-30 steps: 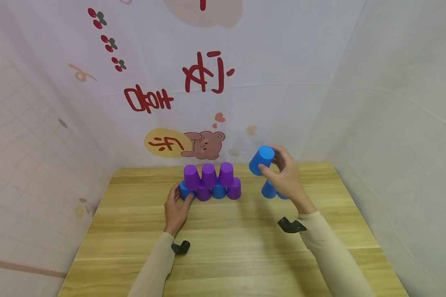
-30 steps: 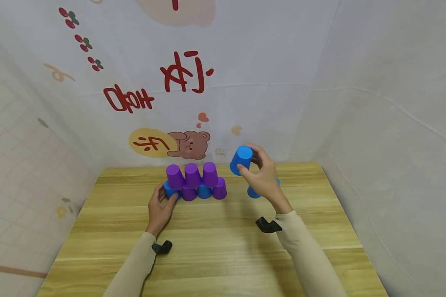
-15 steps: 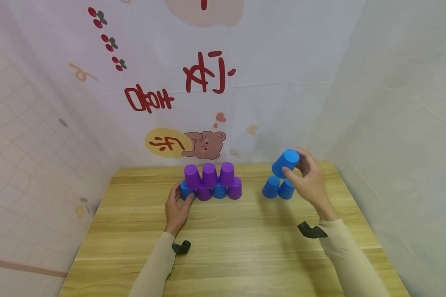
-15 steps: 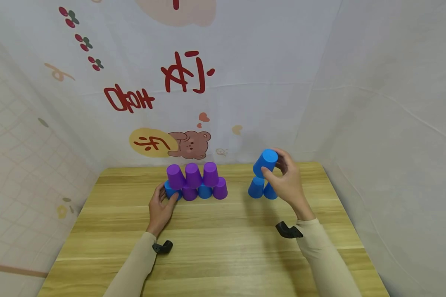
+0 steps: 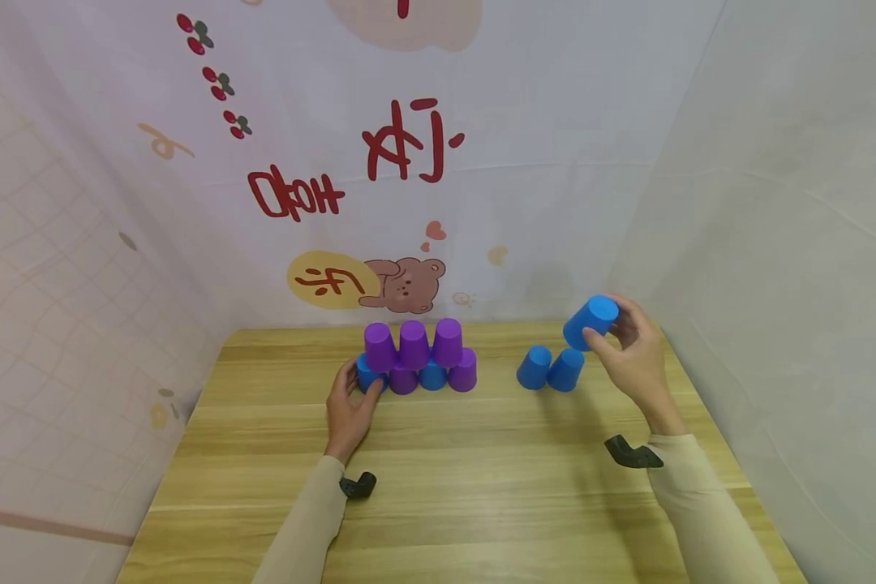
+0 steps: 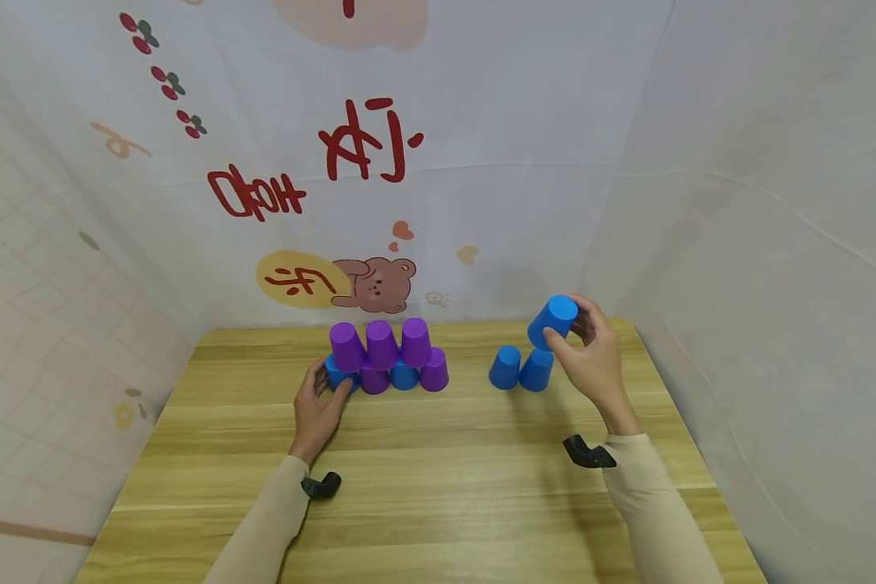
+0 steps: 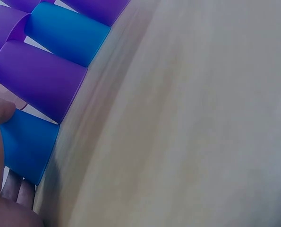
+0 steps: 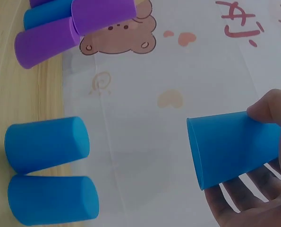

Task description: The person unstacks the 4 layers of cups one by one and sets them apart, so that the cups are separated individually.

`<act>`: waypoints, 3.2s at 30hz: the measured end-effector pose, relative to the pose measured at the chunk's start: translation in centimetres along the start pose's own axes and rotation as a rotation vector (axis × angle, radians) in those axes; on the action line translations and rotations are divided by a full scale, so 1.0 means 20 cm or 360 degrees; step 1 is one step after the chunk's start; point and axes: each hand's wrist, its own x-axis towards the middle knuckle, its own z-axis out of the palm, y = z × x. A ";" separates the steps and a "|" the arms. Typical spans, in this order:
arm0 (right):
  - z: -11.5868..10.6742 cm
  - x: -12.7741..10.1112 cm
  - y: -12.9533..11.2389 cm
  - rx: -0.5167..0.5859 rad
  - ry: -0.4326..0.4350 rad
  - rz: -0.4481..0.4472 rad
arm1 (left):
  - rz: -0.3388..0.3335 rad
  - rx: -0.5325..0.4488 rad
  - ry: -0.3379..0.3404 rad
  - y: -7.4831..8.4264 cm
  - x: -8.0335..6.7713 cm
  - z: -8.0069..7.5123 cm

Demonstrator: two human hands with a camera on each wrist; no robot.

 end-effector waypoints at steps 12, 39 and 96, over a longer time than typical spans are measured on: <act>-0.09 -0.01 0.08 -0.0022 0.0077 0.0160 | -0.0003 -0.0012 -0.0002 0.01 0.00 -0.01; -0.16 -0.11 0.36 -0.0223 0.0046 0.0584 | 0.0000 0.0019 0.0019 -0.01 0.00 0.00; -0.05 -0.31 0.61 -0.0232 -0.0186 0.0694 | -0.0019 0.0017 0.0015 0.01 -0.01 0.00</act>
